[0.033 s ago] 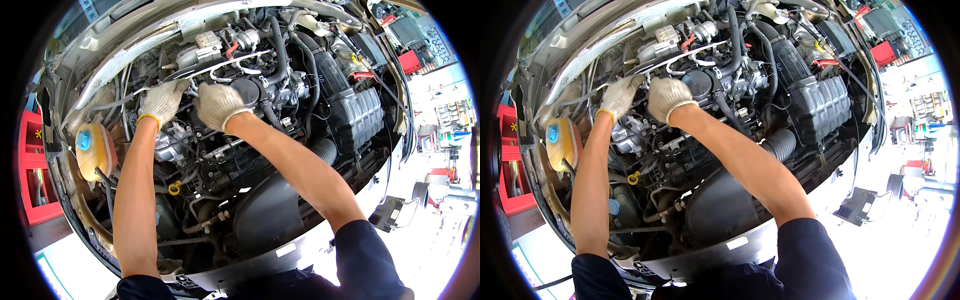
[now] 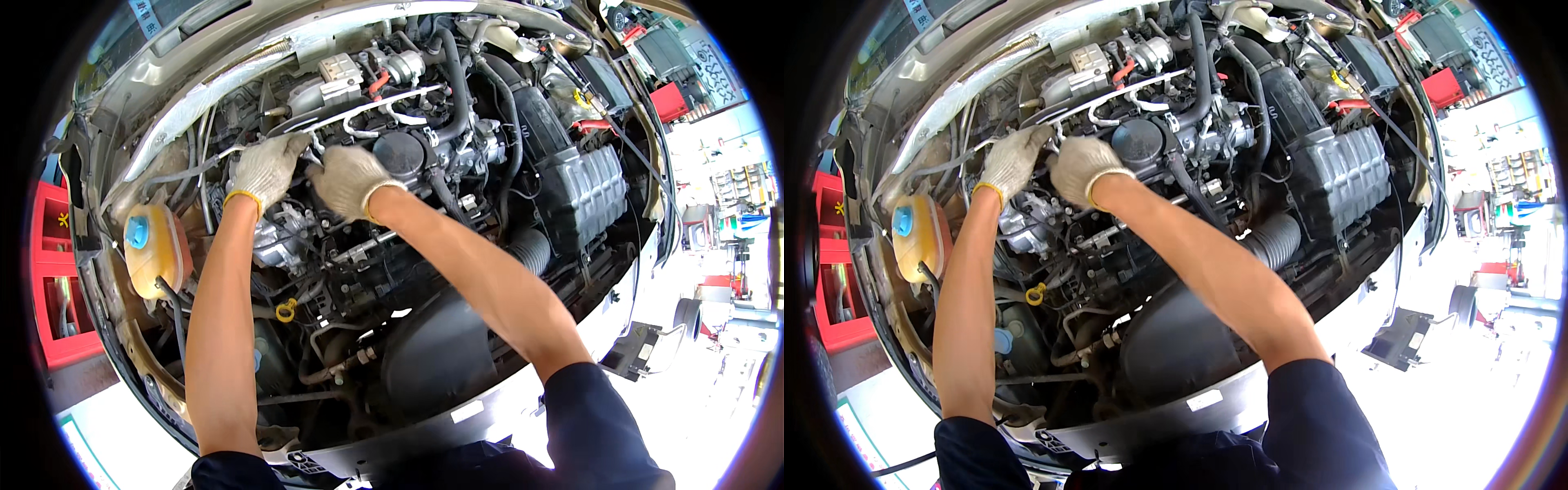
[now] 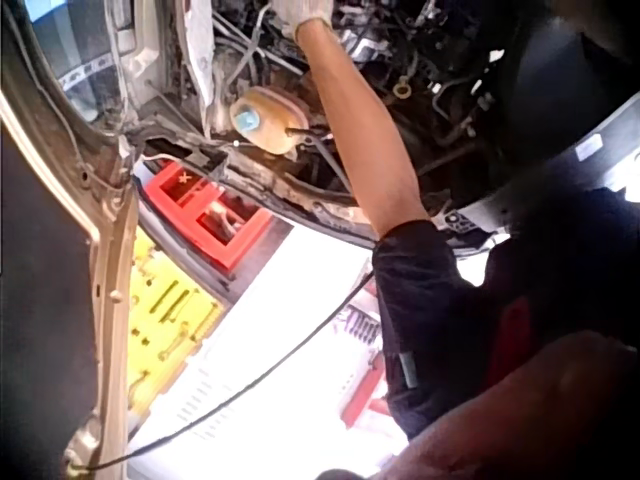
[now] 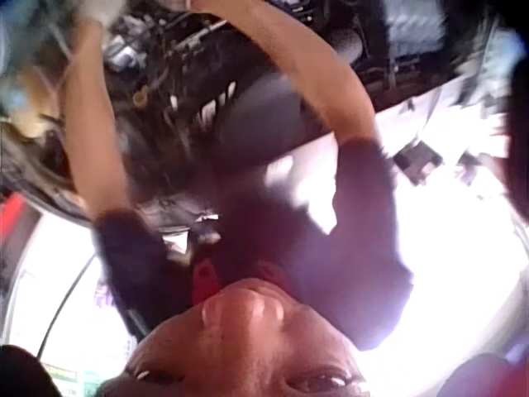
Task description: The person connects jumper cables to a portable battery charger and attaches them to the car battery. He then uses a wrench to tighten bolts on the engine block while another person assists nearby.
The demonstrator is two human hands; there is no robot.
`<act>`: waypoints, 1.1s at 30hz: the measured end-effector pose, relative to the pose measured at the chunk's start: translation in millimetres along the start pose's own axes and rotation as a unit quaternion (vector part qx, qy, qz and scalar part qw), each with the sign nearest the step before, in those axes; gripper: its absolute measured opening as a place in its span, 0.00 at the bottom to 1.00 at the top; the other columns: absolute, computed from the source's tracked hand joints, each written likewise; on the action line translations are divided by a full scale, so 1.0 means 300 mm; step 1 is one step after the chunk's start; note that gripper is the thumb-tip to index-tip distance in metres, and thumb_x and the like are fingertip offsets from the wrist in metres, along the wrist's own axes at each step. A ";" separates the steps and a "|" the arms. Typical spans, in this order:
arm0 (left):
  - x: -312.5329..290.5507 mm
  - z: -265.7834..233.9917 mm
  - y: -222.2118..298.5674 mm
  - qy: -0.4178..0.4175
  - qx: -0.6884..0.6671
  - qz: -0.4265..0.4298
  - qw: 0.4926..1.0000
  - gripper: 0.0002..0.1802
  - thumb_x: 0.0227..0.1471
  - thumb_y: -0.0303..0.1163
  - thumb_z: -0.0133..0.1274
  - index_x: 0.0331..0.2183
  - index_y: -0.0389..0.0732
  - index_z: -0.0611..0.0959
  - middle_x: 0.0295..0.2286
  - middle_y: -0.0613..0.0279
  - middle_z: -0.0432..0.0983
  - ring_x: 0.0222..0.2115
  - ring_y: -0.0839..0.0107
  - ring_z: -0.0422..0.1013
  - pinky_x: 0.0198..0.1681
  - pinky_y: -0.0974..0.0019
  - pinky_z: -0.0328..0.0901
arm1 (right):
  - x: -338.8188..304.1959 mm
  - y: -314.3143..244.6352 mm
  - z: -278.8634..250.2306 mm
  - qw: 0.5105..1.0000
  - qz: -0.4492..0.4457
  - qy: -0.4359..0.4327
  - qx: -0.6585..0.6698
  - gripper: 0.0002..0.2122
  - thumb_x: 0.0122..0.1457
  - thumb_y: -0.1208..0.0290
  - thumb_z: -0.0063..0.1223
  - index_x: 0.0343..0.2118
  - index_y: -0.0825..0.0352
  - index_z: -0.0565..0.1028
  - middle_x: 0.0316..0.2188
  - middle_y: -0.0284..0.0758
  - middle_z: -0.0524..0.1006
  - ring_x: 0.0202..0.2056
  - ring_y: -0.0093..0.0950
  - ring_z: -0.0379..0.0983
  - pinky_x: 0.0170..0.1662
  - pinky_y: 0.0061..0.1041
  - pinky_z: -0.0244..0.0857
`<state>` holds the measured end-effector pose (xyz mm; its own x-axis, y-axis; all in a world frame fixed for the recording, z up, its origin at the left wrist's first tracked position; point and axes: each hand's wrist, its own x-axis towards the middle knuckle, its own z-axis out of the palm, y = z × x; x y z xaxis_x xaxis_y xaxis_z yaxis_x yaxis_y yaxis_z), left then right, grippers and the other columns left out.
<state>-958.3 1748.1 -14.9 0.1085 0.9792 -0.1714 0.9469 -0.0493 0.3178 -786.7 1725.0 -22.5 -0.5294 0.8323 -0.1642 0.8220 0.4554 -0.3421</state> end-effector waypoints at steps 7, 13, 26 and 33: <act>-0.011 0.017 -0.006 0.020 -0.010 -0.001 1.000 0.31 0.68 0.57 0.36 0.50 0.45 0.84 0.44 0.37 0.79 0.49 0.37 0.73 0.52 0.42 0.65 | 0.071 0.047 0.116 0.980 -0.135 0.069 -0.128 0.10 0.64 0.73 0.51 0.46 0.71 0.77 0.31 0.40 0.83 0.28 0.36 0.81 0.31 0.33 0.73; -0.016 0.006 -0.016 0.010 0.007 -0.014 1.000 0.32 0.68 0.57 0.37 0.49 0.42 0.84 0.45 0.38 0.79 0.50 0.37 0.72 0.53 0.43 0.65 | 0.044 -0.019 0.093 0.978 -0.076 0.015 -0.194 0.18 0.63 0.71 0.54 0.55 0.70 0.75 0.38 0.39 0.84 0.38 0.35 0.83 0.38 0.32 0.74; -0.012 0.006 -0.015 -0.005 0.021 0.031 0.999 0.35 0.68 0.59 0.34 0.52 0.44 0.83 0.46 0.40 0.80 0.48 0.37 0.74 0.53 0.43 0.66 | 0.042 0.005 0.088 0.986 -0.077 0.029 -0.147 0.17 0.60 0.72 0.58 0.52 0.70 0.76 0.38 0.39 0.84 0.38 0.35 0.84 0.37 0.31 0.75; 0.002 0.043 -0.042 0.048 -0.010 0.017 0.999 0.27 0.69 0.52 0.38 0.50 0.48 0.85 0.45 0.43 0.81 0.46 0.40 0.77 0.52 0.43 0.69 | 0.017 -0.030 0.081 0.983 -0.049 0.029 -0.175 0.15 0.61 0.74 0.55 0.51 0.69 0.77 0.40 0.40 0.84 0.40 0.37 0.84 0.40 0.32 0.76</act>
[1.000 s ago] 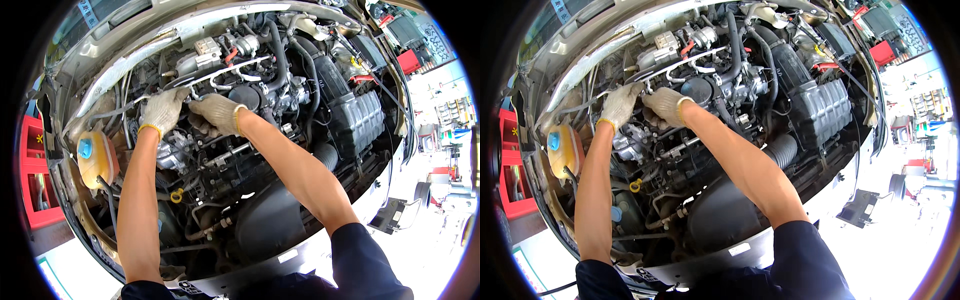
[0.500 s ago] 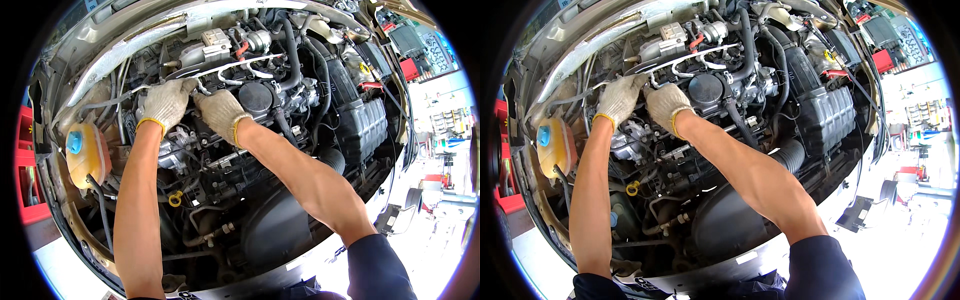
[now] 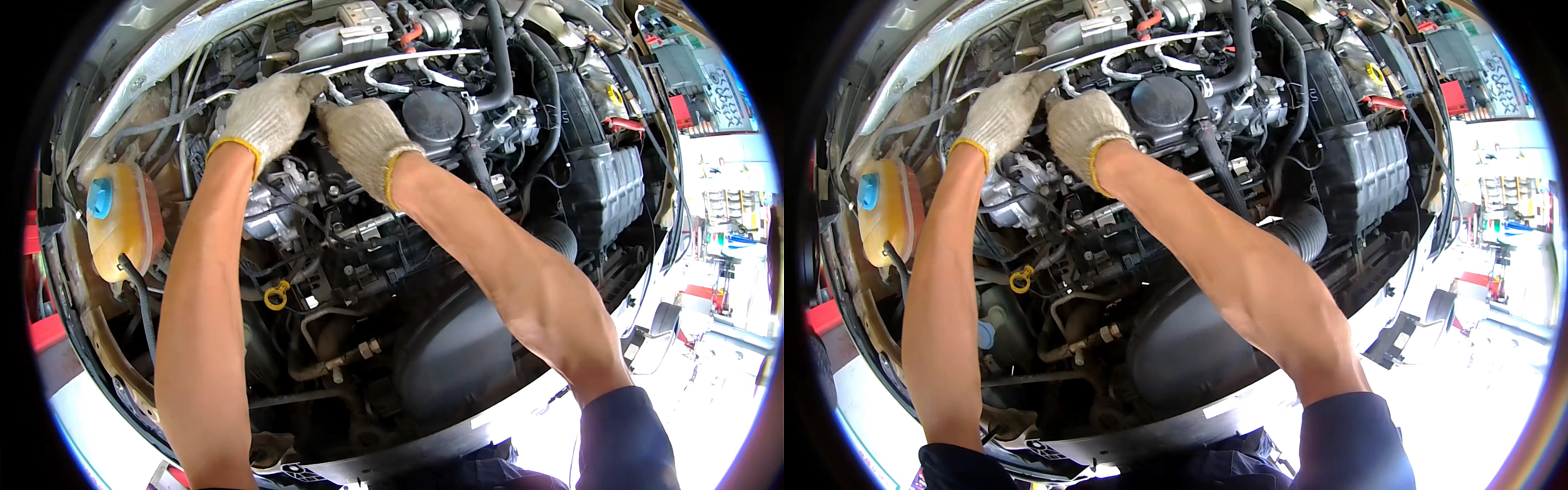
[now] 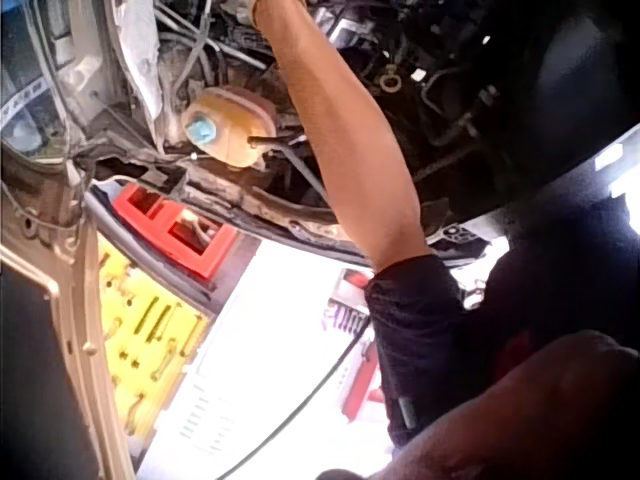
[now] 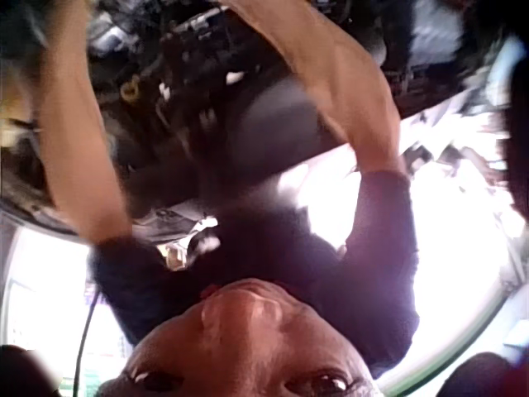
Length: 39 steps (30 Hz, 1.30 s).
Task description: The person connects jumper cables to a portable battery charger and attaches them to the car battery. He then uses a wrench to tighten bolts on the engine block while another person assists nearby.
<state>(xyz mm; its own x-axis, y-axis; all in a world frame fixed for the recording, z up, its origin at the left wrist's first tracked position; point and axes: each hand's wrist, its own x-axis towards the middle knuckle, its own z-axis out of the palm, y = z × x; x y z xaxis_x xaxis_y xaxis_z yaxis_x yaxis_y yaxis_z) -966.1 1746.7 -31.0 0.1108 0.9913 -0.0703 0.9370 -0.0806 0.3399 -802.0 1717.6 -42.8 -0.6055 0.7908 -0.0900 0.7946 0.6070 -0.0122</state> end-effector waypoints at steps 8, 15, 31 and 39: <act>-0.001 -0.030 0.023 -0.055 0.018 -0.005 0.998 0.40 0.65 0.66 0.35 0.44 0.39 0.85 0.41 0.39 0.81 0.48 0.39 0.74 0.51 0.46 0.68 | 0.017 0.099 0.030 0.952 0.016 0.005 0.305 0.15 0.60 0.58 0.60 0.39 0.67 0.76 0.26 0.36 0.80 0.26 0.34 0.78 0.28 0.34 0.70; 0.001 -0.086 -0.067 -0.098 -0.175 0.046 0.979 0.25 0.64 0.49 0.50 0.52 0.43 0.84 0.44 0.51 0.84 0.48 0.57 0.78 0.55 0.60 0.68 | -0.112 0.208 -0.201 0.628 0.164 -0.036 0.760 0.18 0.71 0.52 0.49 0.28 0.60 0.71 0.15 0.19 0.62 0.12 0.14 0.53 0.13 0.19 0.44; 0.008 -0.162 0.104 -0.085 0.124 0.091 0.984 0.20 0.56 0.46 0.58 0.46 0.45 0.86 0.42 0.50 0.84 0.46 0.52 0.79 0.51 0.53 0.70 | -1.088 0.351 -0.249 0.643 0.342 0.114 0.676 0.22 0.72 0.47 0.46 0.30 0.64 0.71 0.13 0.21 0.62 0.10 0.11 0.54 0.11 0.14 0.48; -0.015 -0.095 0.045 -0.103 -0.102 0.031 0.989 0.24 0.52 0.37 0.64 0.49 0.35 0.85 0.44 0.48 0.85 0.46 0.59 0.80 0.52 0.61 0.70 | -1.408 0.320 -0.144 0.656 0.407 0.197 0.605 0.18 0.74 0.53 0.45 0.34 0.64 0.73 0.13 0.21 0.62 0.10 0.12 0.53 0.12 0.15 0.48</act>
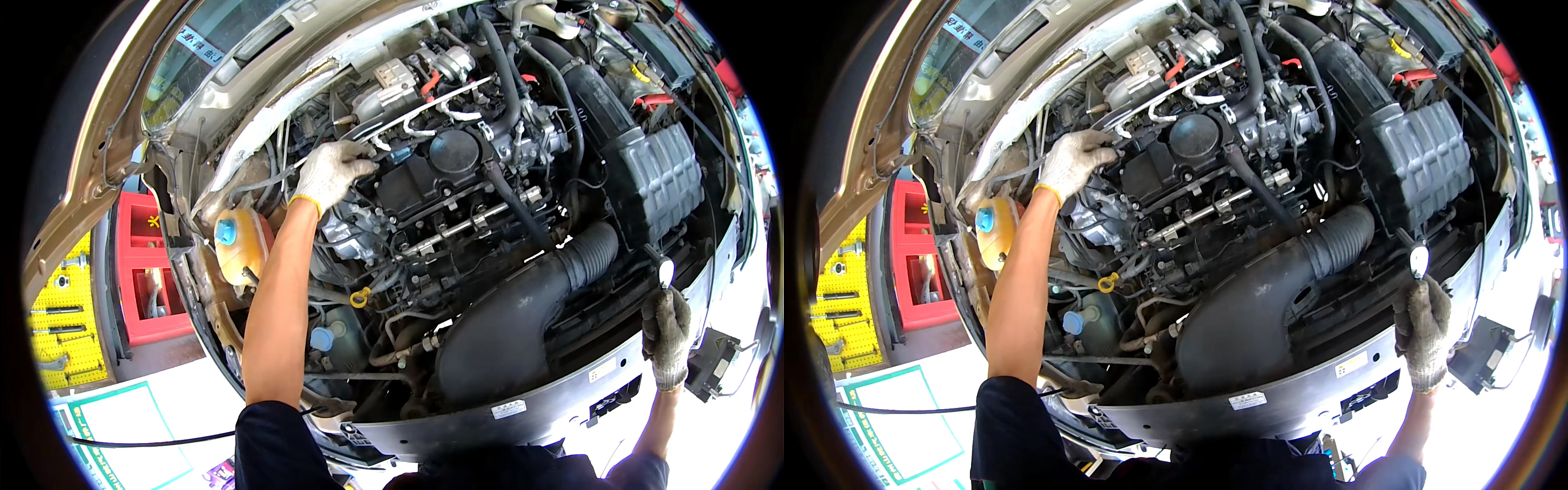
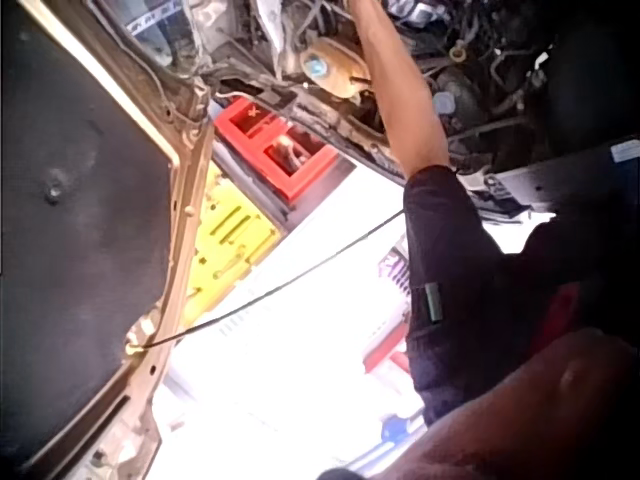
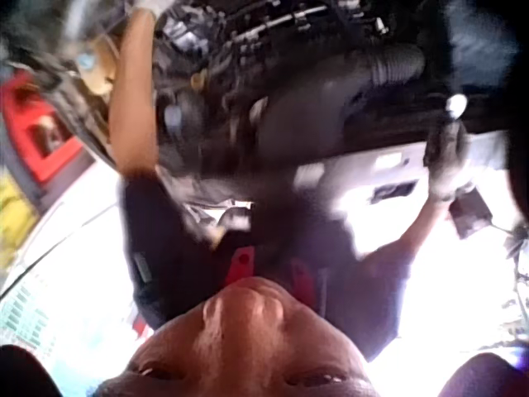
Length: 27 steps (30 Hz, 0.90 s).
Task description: The person connects jumper cables to a portable battery charger and attaches them to the car battery. He then uses a wrench to tighten bolts on the engine block while another person assists nearby.
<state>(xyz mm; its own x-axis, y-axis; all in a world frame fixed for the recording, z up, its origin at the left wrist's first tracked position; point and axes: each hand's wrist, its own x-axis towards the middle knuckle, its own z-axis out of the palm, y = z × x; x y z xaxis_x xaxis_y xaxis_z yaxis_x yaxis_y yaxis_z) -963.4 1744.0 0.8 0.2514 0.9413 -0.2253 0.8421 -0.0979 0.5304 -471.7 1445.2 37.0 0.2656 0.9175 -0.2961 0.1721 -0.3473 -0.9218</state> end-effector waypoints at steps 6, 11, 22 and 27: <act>0.037 -0.004 -0.002 -0.021 0.097 0.006 0.995 0.26 0.50 0.41 0.66 0.47 0.34 0.86 0.43 0.46 0.84 0.45 0.57 0.80 0.51 0.61 0.70 | -0.034 0.059 -0.002 0.999 0.019 0.038 0.015 0.20 0.73 0.50 0.45 0.33 0.64 0.72 0.13 0.21 0.62 0.10 0.12 0.53 0.12 0.15 0.47; 0.018 -0.024 0.013 -0.031 0.080 0.009 0.996 0.26 0.50 0.42 0.65 0.47 0.34 0.86 0.43 0.48 0.85 0.46 0.57 0.80 0.51 0.61 0.70 | -0.033 0.018 0.016 0.999 0.029 0.026 0.002 0.21 0.73 0.49 0.45 0.33 0.65 0.72 0.13 0.22 0.61 0.11 0.11 0.53 0.13 0.16 0.47; 0.109 -0.030 0.189 0.036 0.235 0.118 0.964 0.19 0.63 0.48 0.51 0.44 0.47 0.87 0.40 0.51 0.84 0.43 0.54 0.79 0.47 0.54 0.72 | 0.201 -0.245 0.250 0.993 -0.063 -0.096 0.000 0.14 0.71 0.60 0.52 0.41 0.70 0.75 0.19 0.20 0.65 0.19 0.10 0.59 0.21 0.16 0.53; 0.141 0.095 0.186 0.009 0.248 0.079 0.965 0.18 0.61 0.47 0.50 0.41 0.48 0.88 0.37 0.50 0.84 0.43 0.48 0.77 0.46 0.49 0.70 | 0.443 -0.345 0.528 0.942 -0.263 -0.080 -0.190 0.09 0.69 0.67 0.51 0.41 0.68 0.76 0.20 0.41 0.75 0.21 0.36 0.72 0.28 0.33 0.66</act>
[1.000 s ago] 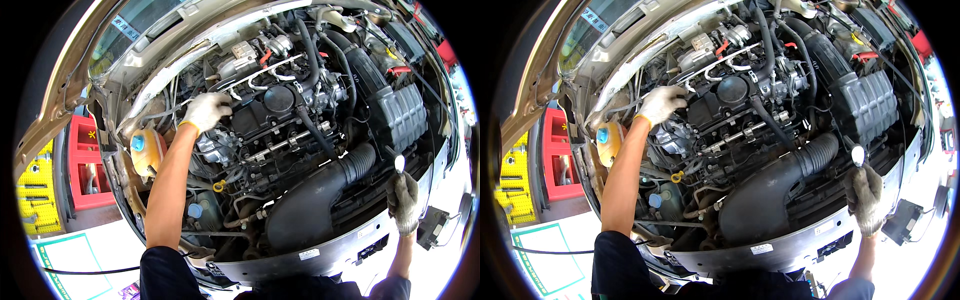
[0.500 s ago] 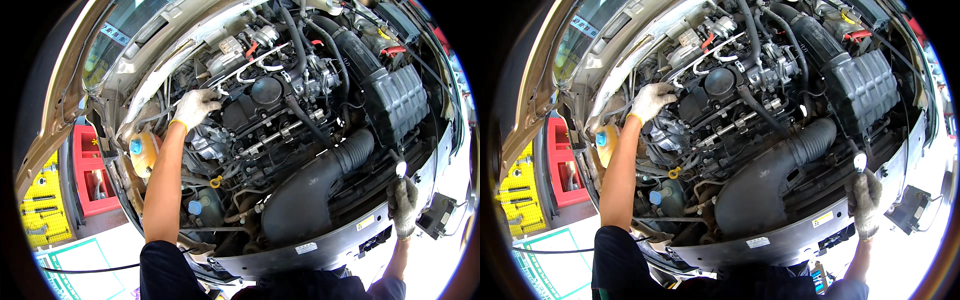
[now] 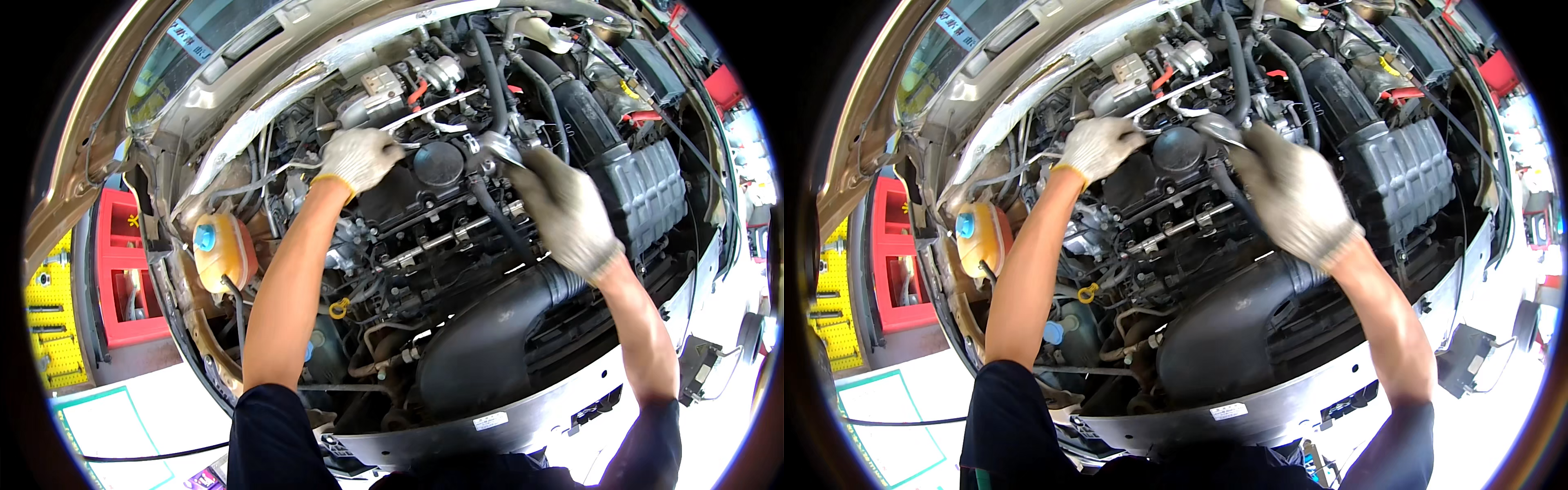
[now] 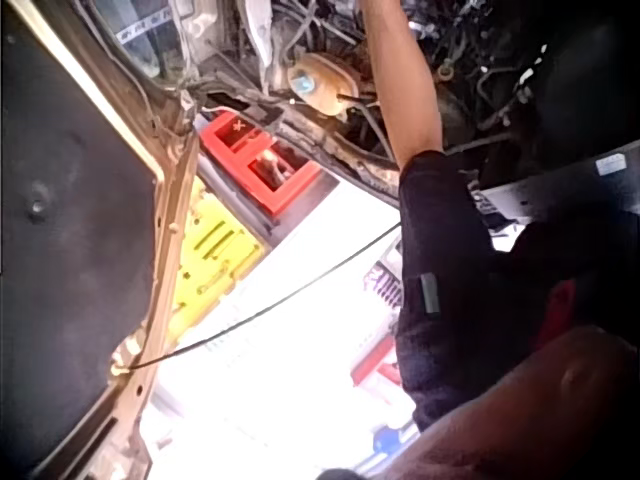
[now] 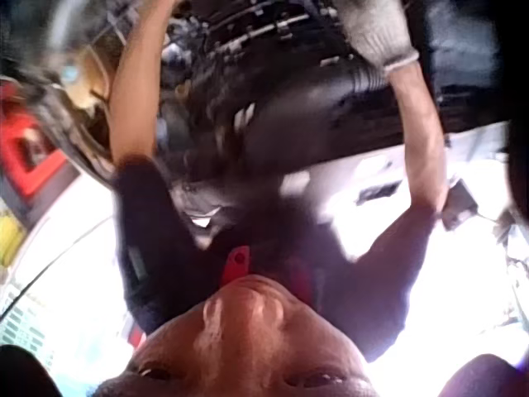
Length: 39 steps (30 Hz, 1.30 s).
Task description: The person connects jumper cables to a portable battery charger and attaches them to the car battery. He then uses a wrench to tighten bolts on the engine block while another person assists nearby.
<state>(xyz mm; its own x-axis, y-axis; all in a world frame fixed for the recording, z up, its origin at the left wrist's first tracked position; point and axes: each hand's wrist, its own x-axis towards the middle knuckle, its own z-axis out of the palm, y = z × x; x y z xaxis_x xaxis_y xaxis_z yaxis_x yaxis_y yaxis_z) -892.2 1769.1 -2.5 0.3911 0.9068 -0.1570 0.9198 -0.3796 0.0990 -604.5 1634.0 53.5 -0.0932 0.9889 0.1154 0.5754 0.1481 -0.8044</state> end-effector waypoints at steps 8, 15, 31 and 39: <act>-0.087 0.041 -0.056 0.012 -0.209 -0.041 0.977 0.18 0.61 0.42 0.52 0.40 0.36 0.85 0.36 0.47 0.83 0.38 0.50 0.79 0.43 0.56 0.70 | 0.423 0.032 0.351 0.981 -0.074 -0.109 -0.140 0.15 0.68 0.59 0.48 0.42 0.67 0.78 0.34 0.50 0.81 0.41 0.50 0.79 0.46 0.50 0.70; -0.056 0.049 -0.060 0.093 -0.315 -0.106 0.939 0.29 0.65 0.54 0.47 0.50 0.37 0.83 0.32 0.47 0.84 0.37 0.57 0.79 0.44 0.58 0.69 | 0.463 0.078 0.404 0.941 -0.164 -0.171 -0.241 0.13 0.67 0.60 0.49 0.42 0.63 0.79 0.33 0.48 0.81 0.40 0.51 0.78 0.44 0.50 0.70; 0.024 0.046 -0.020 0.045 -0.349 -0.133 0.927 0.34 0.61 0.59 0.51 0.42 0.32 0.86 0.23 0.57 0.75 0.26 0.66 0.69 0.35 0.59 0.64 | 0.541 0.105 0.336 0.902 -0.204 -0.173 -0.339 0.10 0.65 0.65 0.53 0.44 0.61 0.81 0.36 0.43 0.81 0.42 0.45 0.79 0.47 0.45 0.72; 0.015 0.079 -0.024 0.040 -0.287 -0.145 0.946 0.29 0.63 0.56 0.48 0.48 0.41 0.86 0.32 0.47 0.82 0.36 0.56 0.77 0.45 0.58 0.66 | 0.487 0.136 0.394 0.915 -0.222 -0.102 -0.321 0.09 0.63 0.69 0.51 0.41 0.60 0.82 0.39 0.40 0.82 0.48 0.41 0.78 0.55 0.42 0.67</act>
<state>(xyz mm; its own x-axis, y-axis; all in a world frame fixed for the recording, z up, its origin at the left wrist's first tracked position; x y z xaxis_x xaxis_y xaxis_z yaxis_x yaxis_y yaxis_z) -896.4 1771.7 -27.1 0.1007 0.9773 -0.1863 0.8108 0.0279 0.5847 -690.6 1783.5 -31.4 -0.5461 0.8173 0.1836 0.7961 0.5746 -0.1897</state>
